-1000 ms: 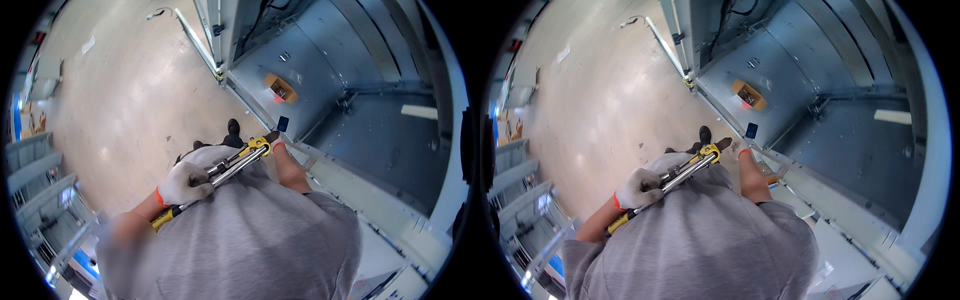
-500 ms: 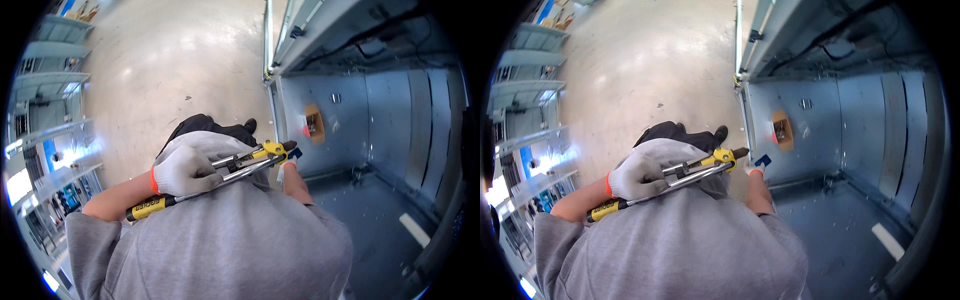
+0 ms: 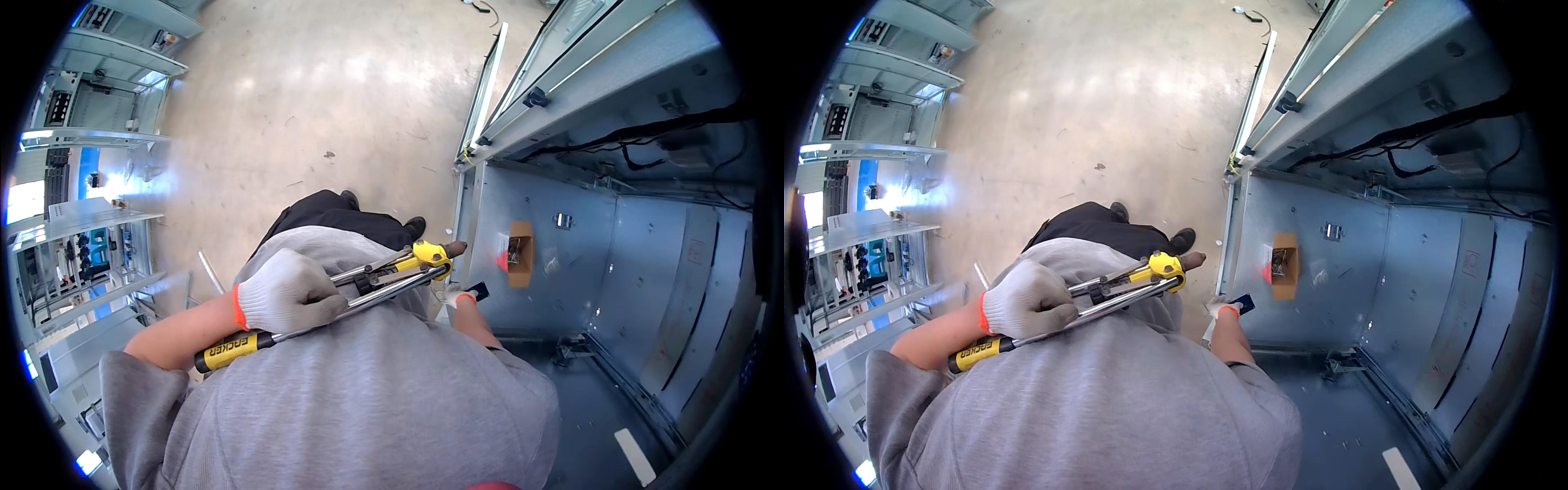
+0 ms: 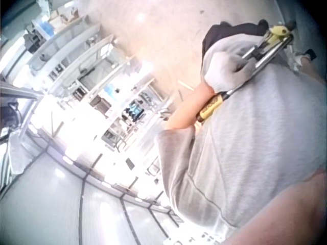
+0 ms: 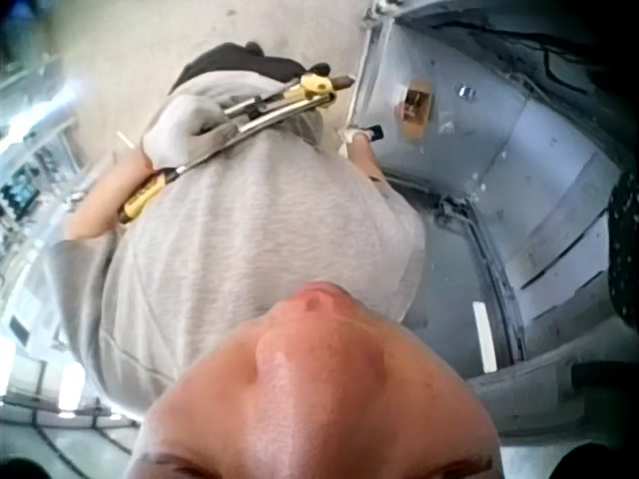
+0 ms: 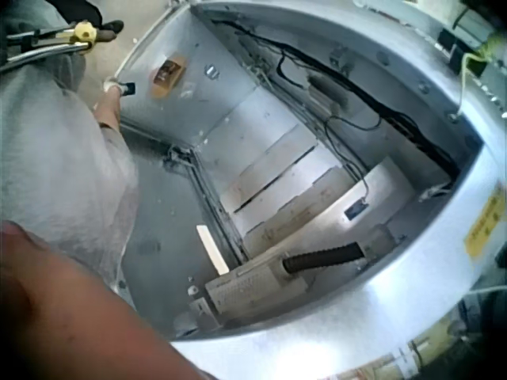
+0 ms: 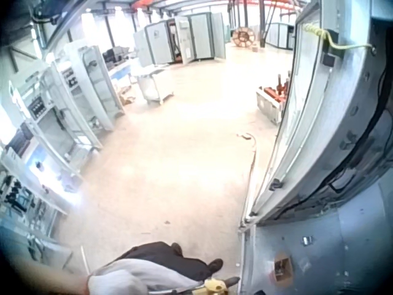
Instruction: The person uses a torque wrench to tighten screws on a blue panel attached to an electrical cabinet. They adjust the wrench and apply force to secure the panel in place.
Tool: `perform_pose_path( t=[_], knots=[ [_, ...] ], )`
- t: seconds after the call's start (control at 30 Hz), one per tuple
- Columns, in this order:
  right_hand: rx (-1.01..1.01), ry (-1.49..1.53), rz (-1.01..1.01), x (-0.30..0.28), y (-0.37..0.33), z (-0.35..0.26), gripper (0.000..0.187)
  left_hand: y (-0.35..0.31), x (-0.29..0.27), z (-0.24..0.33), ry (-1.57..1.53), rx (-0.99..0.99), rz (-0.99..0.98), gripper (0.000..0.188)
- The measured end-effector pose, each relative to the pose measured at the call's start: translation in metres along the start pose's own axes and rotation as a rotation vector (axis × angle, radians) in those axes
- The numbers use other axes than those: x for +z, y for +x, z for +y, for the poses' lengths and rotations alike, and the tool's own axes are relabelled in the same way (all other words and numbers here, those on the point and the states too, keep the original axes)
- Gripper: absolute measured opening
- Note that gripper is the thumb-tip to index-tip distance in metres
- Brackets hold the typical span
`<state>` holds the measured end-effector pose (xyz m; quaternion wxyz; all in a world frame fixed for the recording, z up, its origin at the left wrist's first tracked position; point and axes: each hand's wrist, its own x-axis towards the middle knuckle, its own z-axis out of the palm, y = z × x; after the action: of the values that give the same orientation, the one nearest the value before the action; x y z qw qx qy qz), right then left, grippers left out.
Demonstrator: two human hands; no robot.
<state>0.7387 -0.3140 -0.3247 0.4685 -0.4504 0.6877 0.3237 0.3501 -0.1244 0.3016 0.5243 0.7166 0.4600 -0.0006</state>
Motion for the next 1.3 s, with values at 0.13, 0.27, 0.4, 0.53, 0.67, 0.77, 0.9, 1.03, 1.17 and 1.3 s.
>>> perform_pose_path(
  t=[0.13,0.27,0.4,0.53,0.67,0.77,0.9,1.03,1.17,1.3],
  knots=[
    [-0.148,-0.131,-0.146,-0.017,0.004,-0.008,0.039,-0.015,0.007,-0.01,-0.074,0.018,0.032,0.026],
    [-0.38,-0.221,-0.365,-0.022,-0.013,0.001,0.04,0.003,-0.006,-0.006,-0.061,0.093,-0.071,0.026],
    [-0.254,-0.483,-0.59,-0.001,-0.055,-0.017,0.036,0.002,-0.003,-0.005,-0.158,0.15,-0.103,0.022],
    [-0.381,-0.567,-0.652,0.041,-0.114,-0.03,0.033,0.0,0.014,-0.013,-0.248,0.202,-0.074,0.016],
    [-0.336,-0.524,-0.553,0.061,-0.133,-0.02,0.03,-0.003,0.009,-0.018,-0.172,0.201,-0.129,0.019],
    [-0.401,-0.568,-0.634,0.067,-0.127,-0.017,0.023,-0.009,-0.011,-0.016,-0.198,0.171,-0.109,0.02],
    [-0.313,-0.543,-0.823,0.049,-0.144,0.081,0.033,-0.022,-0.021,-0.033,-0.184,0.139,-0.065,0.025],
    [0.059,-0.797,-1.005,0.008,-0.192,0.178,0.036,-0.044,-0.043,-0.068,-0.3,0.179,-0.1,0.027],
    [-0.22,-0.951,-1.135,-0.024,-0.211,0.263,0.036,-0.078,-0.072,-0.099,-0.386,0.139,-0.113,0.023],
    [-0.29,-1.336,-0.86,-0.013,-0.281,0.348,0.028,-0.115,-0.109,-0.134,-0.413,0.118,-0.088,0.028]
  ],
)
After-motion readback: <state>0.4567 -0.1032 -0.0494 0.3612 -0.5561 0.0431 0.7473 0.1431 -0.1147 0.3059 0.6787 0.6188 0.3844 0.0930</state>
